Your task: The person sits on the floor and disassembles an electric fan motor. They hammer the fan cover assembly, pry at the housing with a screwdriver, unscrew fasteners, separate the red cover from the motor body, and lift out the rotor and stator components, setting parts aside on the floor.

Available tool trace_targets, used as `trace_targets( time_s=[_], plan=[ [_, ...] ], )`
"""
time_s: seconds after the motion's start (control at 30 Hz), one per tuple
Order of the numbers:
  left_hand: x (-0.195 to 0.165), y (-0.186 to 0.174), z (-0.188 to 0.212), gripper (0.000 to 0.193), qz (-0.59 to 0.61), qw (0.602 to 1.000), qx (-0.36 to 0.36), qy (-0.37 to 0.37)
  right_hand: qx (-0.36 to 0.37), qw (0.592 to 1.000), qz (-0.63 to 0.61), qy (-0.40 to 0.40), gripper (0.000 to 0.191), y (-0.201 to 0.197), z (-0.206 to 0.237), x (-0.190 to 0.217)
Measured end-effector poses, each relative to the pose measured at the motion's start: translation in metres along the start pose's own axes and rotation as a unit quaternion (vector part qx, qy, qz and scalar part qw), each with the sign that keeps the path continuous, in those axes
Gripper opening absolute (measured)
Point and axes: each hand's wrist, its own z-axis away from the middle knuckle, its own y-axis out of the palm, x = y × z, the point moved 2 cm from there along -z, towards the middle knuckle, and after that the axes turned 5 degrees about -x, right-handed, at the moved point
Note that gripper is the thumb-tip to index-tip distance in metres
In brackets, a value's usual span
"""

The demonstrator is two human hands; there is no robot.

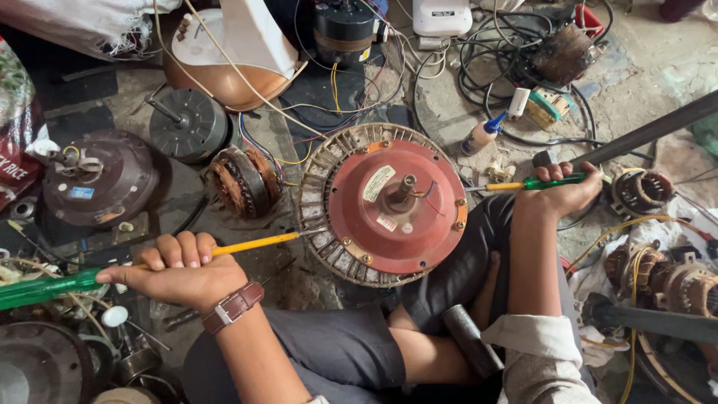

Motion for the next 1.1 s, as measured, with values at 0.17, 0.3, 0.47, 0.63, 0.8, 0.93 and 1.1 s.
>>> trace_targets(
  time_s=[0.17, 0.3, 0.47, 0.63, 0.8, 0.93, 1.1],
  plan=[
    [0.000, -0.009, -0.004, 0.066, 0.000, 1.000, -0.020, 0.012, 0.000, 0.997, 0.061, -0.046, 0.025, 0.003, 0.000, -0.002],
    [-0.009, -0.011, -0.008, 0.065, 0.011, 0.999, 0.006, 0.037, 0.023, 0.996, 0.062, -0.062, 0.027, 0.004, 0.000, 0.000],
    [-0.005, -0.010, -0.011, 0.068, 0.091, 0.996, -0.011, 0.010, 0.066, 0.996, 0.061, -0.012, 0.025, 0.011, -0.011, 0.001],
    [0.016, 0.001, -0.007, 0.066, 0.126, 0.992, -0.018, 0.000, 0.117, 0.990, 0.077, 0.023, 0.028, 0.020, -0.023, 0.005],
    [0.040, 0.016, -0.001, 0.064, 0.136, 0.989, -0.042, -0.041, 0.105, 0.992, 0.064, 0.021, 0.031, 0.030, -0.030, 0.012],
    [0.048, 0.022, 0.003, 0.064, 0.140, 0.987, -0.062, -0.038, 0.096, 0.992, 0.069, 0.036, 0.027, 0.042, -0.031, 0.016],
    [0.050, 0.027, 0.010, 0.062, 0.114, 0.986, -0.113, -0.034, 0.088, 0.994, 0.061, 0.009, 0.025, 0.052, -0.027, 0.026]
  ],
)
